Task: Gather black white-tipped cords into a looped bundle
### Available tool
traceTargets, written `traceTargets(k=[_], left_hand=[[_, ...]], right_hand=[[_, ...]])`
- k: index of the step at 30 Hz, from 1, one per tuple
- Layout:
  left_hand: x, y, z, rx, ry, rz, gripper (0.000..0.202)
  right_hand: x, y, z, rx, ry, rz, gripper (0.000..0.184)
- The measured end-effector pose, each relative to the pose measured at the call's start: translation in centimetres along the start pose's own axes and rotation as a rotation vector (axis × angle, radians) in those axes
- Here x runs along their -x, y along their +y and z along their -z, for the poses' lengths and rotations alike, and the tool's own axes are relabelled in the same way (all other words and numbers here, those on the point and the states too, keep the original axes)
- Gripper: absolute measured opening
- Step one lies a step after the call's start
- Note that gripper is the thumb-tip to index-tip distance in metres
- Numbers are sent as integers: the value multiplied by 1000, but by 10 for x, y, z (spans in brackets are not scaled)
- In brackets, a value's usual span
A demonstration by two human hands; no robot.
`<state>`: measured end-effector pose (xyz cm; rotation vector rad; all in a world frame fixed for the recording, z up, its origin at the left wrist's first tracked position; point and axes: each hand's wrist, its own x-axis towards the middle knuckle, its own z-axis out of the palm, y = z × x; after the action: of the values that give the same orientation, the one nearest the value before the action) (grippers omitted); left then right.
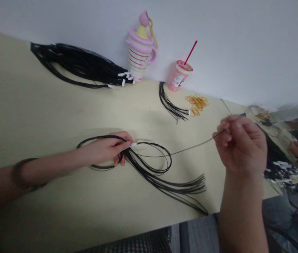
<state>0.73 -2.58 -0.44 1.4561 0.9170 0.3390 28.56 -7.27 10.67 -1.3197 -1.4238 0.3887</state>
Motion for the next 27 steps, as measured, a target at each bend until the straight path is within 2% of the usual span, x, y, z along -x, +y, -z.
traceTargets(k=[1,3,4,7,10,12,14,18,21,24,27], left_hand=[[0,0,0,3,-3,-1,21],[0,0,0,13,-4,-6,21],[0,0,0,17,-5,-4,21],[1,2,1,5,-4,10,21],[2,6,0,-9,4,20,19],[2,9,-1,-5,11,29,17],[3,11,-1,2,10,39,14],[2,10,-1,4,-1,33,15],[2,7,0,-2,-6,40,16],[1,5,0,12,-9,44,17],[0,3,0,19,-15,45,18]], right_hand=[[-2,-1,-10,-31,34,5,20],[-4,-1,-32,-89,51,21,37],[-5,-1,-43,-101,23,24,35],[-5,2,-70,-221,-201,-143,16],[-3,8,-92,-387,-434,-332,24],[3,14,-104,-392,-495,-352,26],[11,20,-115,-300,-501,-295,23],[26,29,-126,-90,-519,-72,15],[34,35,-127,19,-548,-22,15],[40,40,-128,132,-493,2,15],[46,44,-129,188,-433,107,14]])
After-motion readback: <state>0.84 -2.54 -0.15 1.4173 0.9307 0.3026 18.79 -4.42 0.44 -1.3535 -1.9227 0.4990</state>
